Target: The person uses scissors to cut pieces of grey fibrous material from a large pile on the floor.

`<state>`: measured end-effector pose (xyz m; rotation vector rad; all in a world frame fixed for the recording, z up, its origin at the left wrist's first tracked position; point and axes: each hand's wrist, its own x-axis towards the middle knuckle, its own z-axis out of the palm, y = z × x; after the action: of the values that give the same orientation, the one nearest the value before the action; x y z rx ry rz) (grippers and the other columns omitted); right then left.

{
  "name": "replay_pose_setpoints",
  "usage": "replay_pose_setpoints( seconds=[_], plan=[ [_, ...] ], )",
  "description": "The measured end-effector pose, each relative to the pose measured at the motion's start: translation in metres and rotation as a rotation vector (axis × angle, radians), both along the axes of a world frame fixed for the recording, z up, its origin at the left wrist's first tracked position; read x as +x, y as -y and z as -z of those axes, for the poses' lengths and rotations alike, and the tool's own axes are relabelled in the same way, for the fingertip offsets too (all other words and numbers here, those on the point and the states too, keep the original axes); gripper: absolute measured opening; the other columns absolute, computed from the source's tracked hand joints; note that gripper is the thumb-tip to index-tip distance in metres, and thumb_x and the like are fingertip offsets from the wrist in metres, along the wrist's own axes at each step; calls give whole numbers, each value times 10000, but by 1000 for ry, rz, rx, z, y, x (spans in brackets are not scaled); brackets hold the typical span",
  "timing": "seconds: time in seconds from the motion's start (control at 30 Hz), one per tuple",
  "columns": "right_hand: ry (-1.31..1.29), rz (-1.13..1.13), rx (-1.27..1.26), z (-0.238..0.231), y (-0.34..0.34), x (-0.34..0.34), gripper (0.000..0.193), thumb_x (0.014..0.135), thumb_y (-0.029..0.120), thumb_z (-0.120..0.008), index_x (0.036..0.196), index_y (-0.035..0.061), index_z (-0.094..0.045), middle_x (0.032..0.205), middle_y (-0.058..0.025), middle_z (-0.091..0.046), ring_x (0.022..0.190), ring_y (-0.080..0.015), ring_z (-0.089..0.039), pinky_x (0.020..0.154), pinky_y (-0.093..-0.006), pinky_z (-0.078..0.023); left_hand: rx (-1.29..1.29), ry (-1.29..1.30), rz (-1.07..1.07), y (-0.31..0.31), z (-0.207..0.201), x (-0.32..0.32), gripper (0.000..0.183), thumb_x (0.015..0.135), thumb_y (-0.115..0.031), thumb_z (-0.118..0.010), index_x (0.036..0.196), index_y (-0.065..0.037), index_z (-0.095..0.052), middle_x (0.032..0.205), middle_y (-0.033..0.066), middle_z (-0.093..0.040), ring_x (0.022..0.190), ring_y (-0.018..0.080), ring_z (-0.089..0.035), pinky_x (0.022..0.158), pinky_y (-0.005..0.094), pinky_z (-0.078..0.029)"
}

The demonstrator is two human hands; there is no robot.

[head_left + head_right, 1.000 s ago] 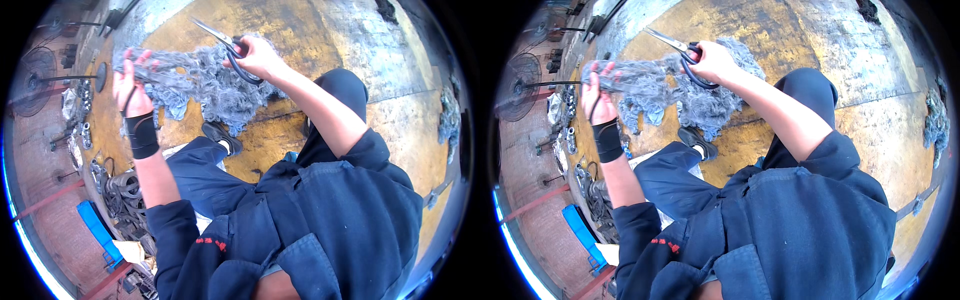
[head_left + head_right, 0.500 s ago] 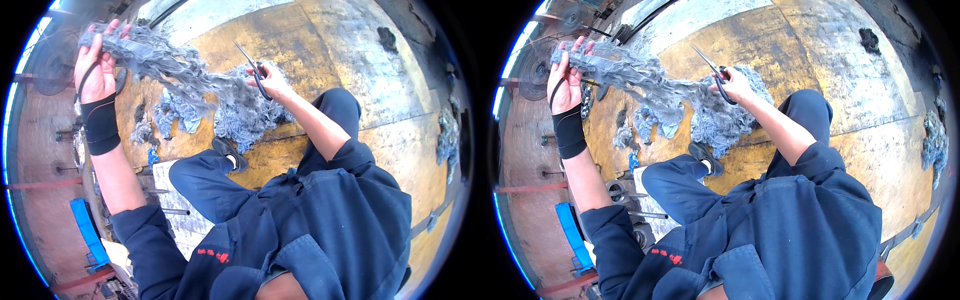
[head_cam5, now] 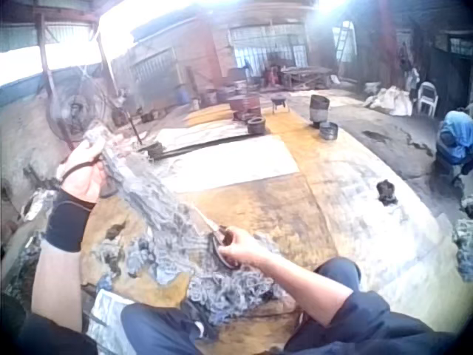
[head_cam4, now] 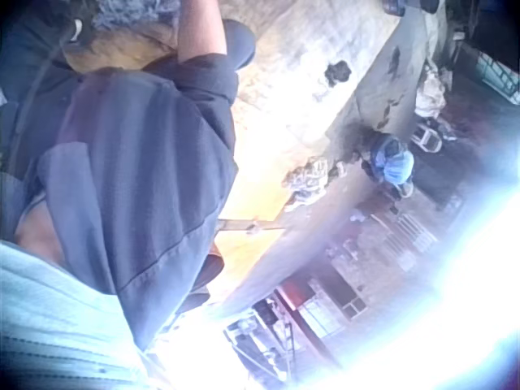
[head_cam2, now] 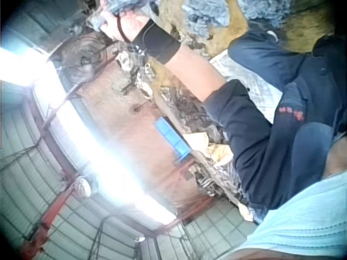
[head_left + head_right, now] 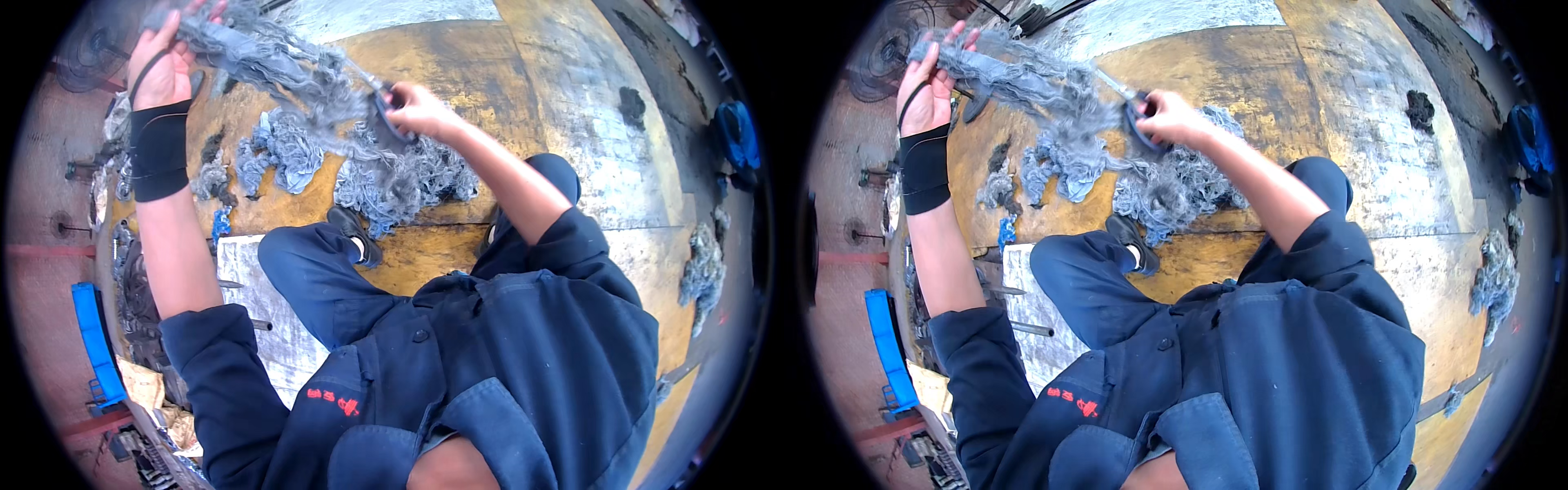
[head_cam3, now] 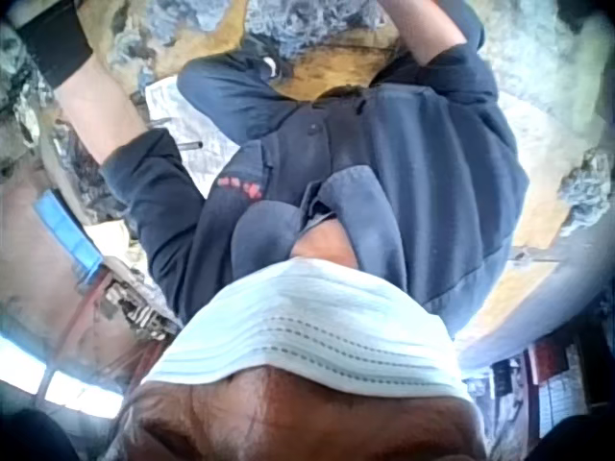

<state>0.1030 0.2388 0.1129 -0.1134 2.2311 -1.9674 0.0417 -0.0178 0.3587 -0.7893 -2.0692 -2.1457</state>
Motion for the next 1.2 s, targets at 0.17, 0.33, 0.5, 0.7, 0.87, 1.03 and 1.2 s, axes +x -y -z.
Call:
replay_pose_setpoints(
  seconds=[0.17, 0.33, 0.5, 0.7, 0.87, 1.03, 1.2],
  plan=[
    [-195, 445, 377, -33, -98, -35, 341, 696, 153, -711, 949, -22, -565, 833, -107, -609, 772, -169, -614, 730, -286, -524, 146, 201, -65, 47, 113, -48, 335, 923, -100, -496, 1223, -27, -366, 1202, 228, -542, 1060, 318, -585, 886, 404, -514],
    [-599, 661, 775, -84, -153, -48, 361, 668, 265, -730, 932, 60, -594, 877, -68, -658, 823, -186, -636, 771, -315, -492, 187, 409, -167, 11, 214, -53, 508, 908, -137, -544, 1339, -38, -293, 1011, 141, -609, 828, 282, -661, 685, 353, -545],
    [-497, 698, 821, -96, -149, -42, 332, 695, 240, -722, 946, 63, -596, 887, -74, -657, 843, -208, -634, 789, -319, -482, 243, 601, -138, 0, 280, -64, 268, 894, -152, -583, 1070, -24, -427, 1014, 160, -618, 881, 285, -663, 665, 314, -545],
    [-85, 651, 219, -23, -138, -43, 250, 673, 80, -693, 892, 6, -599, 726, -12, -580, 625, -88, -525, 561, -228, -410, 367, 809, -222, 2, 372, -75, 255, 834, -110, -659, 922, -45, -429, 816, 94, -604, 673, 237, -653, 557, 314, -524],
    [-5, 667, 12, 57, -145, -56, 257, 659, 38, -680, 896, 18, -584, 744, 1, -560, 637, -86, -514, 568, -227, -406, 163, 819, -302, 12, 385, -88, 284, 803, -112, -687, 966, -18, -474, 788, 110, -615, 589, 209, -631, 493, 294, -505],
    [-15, 480, -30, 60, -129, -70, 256, 669, -8, -655, 900, 38, -554, 743, 14, -539, 657, -71, -506, 599, -208, -404, -324, 887, -193, 29, 386, -99, 177, 797, -145, -665, 846, -12, -560, 761, 87, -625, 557, 175, -624, 446, 260, -459],
    [-70, 379, 116, 50, -103, -88, 212, 697, 33, -662, 864, 63, -536, 700, 25, -518, 636, -65, -494, 582, -214, -397, -1114, 305, -288, 0, 389, -89, 394, 741, -335, -644, 861, 32, -564, 834, 180, -631, 817, 289, -637, 658, 359, -482]
  ],
)
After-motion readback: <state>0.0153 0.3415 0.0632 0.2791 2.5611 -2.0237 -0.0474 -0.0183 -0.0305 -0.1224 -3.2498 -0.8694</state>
